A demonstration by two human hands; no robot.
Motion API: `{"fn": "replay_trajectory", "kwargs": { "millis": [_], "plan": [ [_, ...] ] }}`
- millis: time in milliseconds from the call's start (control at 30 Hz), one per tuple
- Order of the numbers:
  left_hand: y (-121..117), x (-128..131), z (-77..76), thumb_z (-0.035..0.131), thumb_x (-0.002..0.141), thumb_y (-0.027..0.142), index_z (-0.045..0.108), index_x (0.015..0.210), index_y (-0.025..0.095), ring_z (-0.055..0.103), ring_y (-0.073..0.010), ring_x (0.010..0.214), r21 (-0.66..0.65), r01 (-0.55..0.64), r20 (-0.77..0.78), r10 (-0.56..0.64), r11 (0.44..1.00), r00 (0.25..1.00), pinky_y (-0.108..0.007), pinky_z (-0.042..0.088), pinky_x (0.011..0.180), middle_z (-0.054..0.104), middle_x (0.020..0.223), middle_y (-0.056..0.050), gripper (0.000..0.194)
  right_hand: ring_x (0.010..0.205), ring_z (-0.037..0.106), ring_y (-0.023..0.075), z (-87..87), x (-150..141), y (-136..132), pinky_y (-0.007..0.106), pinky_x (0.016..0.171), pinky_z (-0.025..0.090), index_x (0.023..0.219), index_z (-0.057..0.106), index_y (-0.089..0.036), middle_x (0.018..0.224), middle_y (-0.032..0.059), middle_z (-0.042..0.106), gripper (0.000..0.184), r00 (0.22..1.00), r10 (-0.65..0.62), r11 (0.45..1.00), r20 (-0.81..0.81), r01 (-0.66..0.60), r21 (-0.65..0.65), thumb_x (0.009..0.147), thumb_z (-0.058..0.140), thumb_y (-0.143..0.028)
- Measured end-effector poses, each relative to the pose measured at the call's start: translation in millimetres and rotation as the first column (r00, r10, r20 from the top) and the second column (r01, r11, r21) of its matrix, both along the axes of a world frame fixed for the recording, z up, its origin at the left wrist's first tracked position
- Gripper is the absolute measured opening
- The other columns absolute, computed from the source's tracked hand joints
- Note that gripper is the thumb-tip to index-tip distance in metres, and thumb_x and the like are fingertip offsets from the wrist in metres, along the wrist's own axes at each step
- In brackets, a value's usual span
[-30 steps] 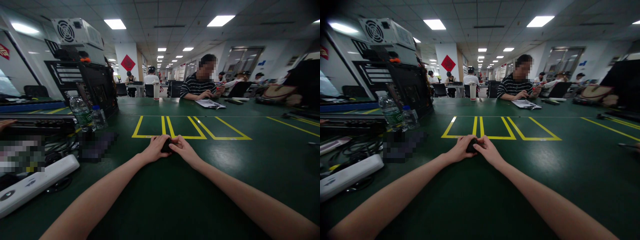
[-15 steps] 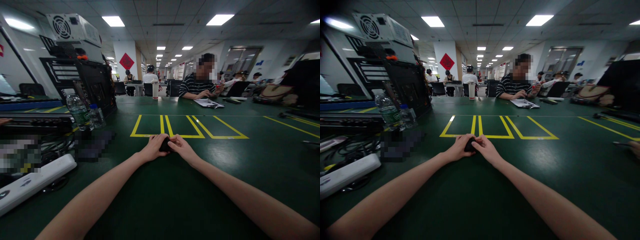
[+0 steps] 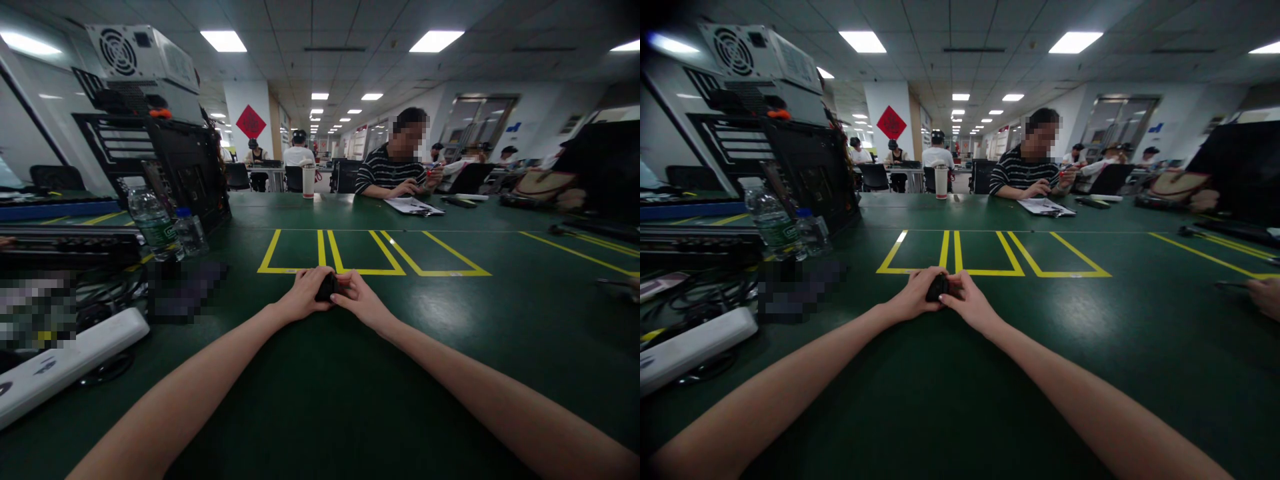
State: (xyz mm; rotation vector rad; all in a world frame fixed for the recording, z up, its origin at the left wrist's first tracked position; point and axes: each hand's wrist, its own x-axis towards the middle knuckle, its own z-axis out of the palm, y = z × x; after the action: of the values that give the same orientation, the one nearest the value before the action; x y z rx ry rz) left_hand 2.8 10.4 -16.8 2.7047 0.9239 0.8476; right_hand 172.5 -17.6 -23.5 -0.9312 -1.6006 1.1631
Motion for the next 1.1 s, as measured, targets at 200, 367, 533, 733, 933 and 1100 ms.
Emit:
{"fn": "replay_trajectory", "kwargs": {
  "millis": [200,367,533,733,933,1100],
  "plan": [
    [0,1,-0.2,0.062,0.067,0.028,0.030,0.114,0.023,0.044,-0.0233,0.105,-0.005,-0.010,-0.002,0.010,1.000,1.000,-0.040,0.025,0.091,0.048,0.112,-0.006,0.057,0.086,0.055,0.0158,-0.8,-1,5,0.035,0.074,0.048,0.090,0.048,-0.022,0.094,0.0020,0.053,0.024,0.999,-0.046,0.998,-0.008,0.045,-0.044,0.073,0.055,-0.036],
    [-2,0,2.6,0.061,0.068,0.027,0.031,0.114,0.022,0.044,-0.0229,0.105,-0.009,0.000,-0.010,0.000,1.000,1.000,-0.040,0.026,0.092,0.048,0.113,-0.006,0.055,0.090,0.054,0.0174,-2.5,1,10,0.039,0.080,0.046,0.096,0.049,-0.020,0.100,0.0042,0.053,0.028,0.999,-0.027,0.995,0.029,0.029,-0.094,0.072,0.056,-0.034],
    [-1,0,1.0,0.061,0.068,0.027,0.031,0.113,0.023,0.044,-0.0227,0.105,-0.012,-0.011,-0.006,0.011,1.000,1.000,-0.040,0.025,0.091,0.048,0.111,-0.006,0.054,0.097,0.052,0.0165,-0.1,2,4,0.036,0.088,0.042,0.094,0.047,-0.022,0.100,0.0015,0.053,0.029,0.998,0.058,0.998,0.009,-0.058,0.026,0.069,0.061,-0.025],
    [2,2,-1.8,0.063,0.066,0.030,0.029,0.115,0.023,0.044,-0.0234,0.106,-0.011,-0.015,-0.005,0.015,1.000,1.000,-0.040,0.025,0.091,0.048,0.112,-0.006,0.060,0.091,0.053,0.0157,-2.2,-2,7,0.036,0.083,0.044,0.091,0.048,-0.021,0.093,0.0018,0.055,0.021,0.999,-0.037,0.999,-0.001,0.037,0.021,0.075,0.054,-0.033],
    [0,0,0.8,0.061,0.068,0.030,0.031,0.114,0.023,0.044,-0.0227,0.106,-0.021,-0.003,-0.007,0.003,1.000,1.000,-0.040,0.026,0.092,0.047,0.113,-0.006,0.055,0.097,0.052,0.0184,-3.5,1,10,0.039,0.087,0.041,0.096,0.050,-0.020,0.100,0.0041,0.054,0.027,0.998,-0.047,0.998,0.050,0.048,-0.028,0.073,0.055,-0.033],
    [-2,0,2.8,0.060,0.069,0.028,0.032,0.113,0.023,0.045,-0.0224,0.104,-0.024,-0.001,-0.003,0.001,1.000,1.000,-0.040,0.026,0.091,0.048,0.111,-0.006,0.052,0.097,0.053,0.0169,1.5,0,3,0.035,0.084,0.044,0.093,0.047,-0.022,0.102,0.0017,0.053,0.025,0.999,0.046,0.999,0.008,-0.046,0.014,0.071,0.059,-0.026]
  ]
}}
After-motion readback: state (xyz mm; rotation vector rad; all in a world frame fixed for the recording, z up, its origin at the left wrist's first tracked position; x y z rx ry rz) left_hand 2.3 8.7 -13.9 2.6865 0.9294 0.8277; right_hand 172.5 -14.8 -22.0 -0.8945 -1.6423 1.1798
